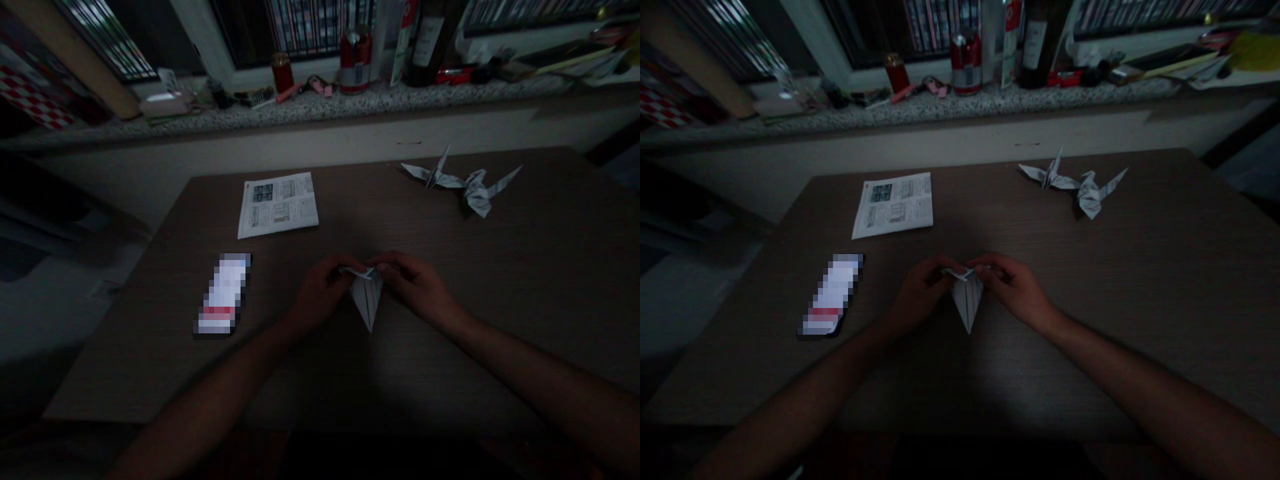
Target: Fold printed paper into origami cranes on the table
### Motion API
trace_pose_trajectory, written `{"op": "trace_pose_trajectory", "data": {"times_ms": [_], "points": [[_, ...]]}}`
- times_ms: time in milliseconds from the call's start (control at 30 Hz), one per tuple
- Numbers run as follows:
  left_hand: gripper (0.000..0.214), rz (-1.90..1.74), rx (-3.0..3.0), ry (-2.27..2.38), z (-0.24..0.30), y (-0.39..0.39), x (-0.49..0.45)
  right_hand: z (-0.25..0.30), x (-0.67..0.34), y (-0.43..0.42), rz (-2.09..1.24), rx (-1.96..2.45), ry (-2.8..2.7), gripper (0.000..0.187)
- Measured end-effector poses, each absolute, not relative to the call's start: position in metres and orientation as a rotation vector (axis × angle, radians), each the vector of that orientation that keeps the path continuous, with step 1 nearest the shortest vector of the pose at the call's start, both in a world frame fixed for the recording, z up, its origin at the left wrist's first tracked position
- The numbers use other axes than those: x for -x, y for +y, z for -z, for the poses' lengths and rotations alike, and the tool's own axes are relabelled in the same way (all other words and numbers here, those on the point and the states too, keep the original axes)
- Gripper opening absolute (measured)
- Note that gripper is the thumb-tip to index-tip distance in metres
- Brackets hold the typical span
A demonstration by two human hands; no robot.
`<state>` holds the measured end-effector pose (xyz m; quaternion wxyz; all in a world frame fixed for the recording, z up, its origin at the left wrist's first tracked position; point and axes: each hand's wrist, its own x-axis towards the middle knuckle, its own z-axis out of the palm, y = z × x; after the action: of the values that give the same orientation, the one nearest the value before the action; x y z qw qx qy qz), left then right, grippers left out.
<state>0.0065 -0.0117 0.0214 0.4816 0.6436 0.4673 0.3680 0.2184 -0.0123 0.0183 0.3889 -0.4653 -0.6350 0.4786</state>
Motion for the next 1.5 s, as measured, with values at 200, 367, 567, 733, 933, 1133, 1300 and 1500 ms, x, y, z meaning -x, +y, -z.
{"op": "trace_pose_trajectory", "data": {"times_ms": [200,367,567,733,933,1133,1300,1500], "points": [[0.024,-0.939,-1.515,1.105,-0.0262,-0.0133,-0.0058,-0.0165,-0.2203,-0.0128,-1.143,1.277,-1.647,0.026],[0.033,-0.803,-1.544,1.207,-0.0227,-0.0116,-0.0057,-0.0173,-0.2192,-0.0150,-1.103,1.270,-1.662,0.027],[0.032,-0.791,-1.595,1.275,-0.0224,-0.0111,-0.0058,-0.0151,-0.2189,-0.0130,-1.198,1.278,-1.613,0.031],[0.033,-0.803,-1.614,1.269,-0.0211,-0.0121,-0.0057,-0.0149,-0.2200,-0.0116,-1.258,1.314,-1.620,0.032],[0.027,-0.819,-1.601,1.236,-0.0211,-0.0126,-0.0062,-0.0156,-0.2185,-0.0128,-1.237,1.302,-1.639,0.032],[0.023,-0.815,-1.631,1.222,-0.0248,-0.0141,-0.0078,-0.0146,-0.2170,-0.0136,-1.212,1.303,-1.642,0.032],[0.023,-0.860,-1.631,1.184,-0.0243,-0.0145,-0.0090,-0.0164,-0.2165,-0.0147,-1.213,1.304,-1.691,0.030],[0.019,-0.843,-1.672,1.223,-0.0229,-0.0137,-0.0098,-0.0160,-0.2158,-0.0153,-1.206,1.287,-1.707,0.031]]}}
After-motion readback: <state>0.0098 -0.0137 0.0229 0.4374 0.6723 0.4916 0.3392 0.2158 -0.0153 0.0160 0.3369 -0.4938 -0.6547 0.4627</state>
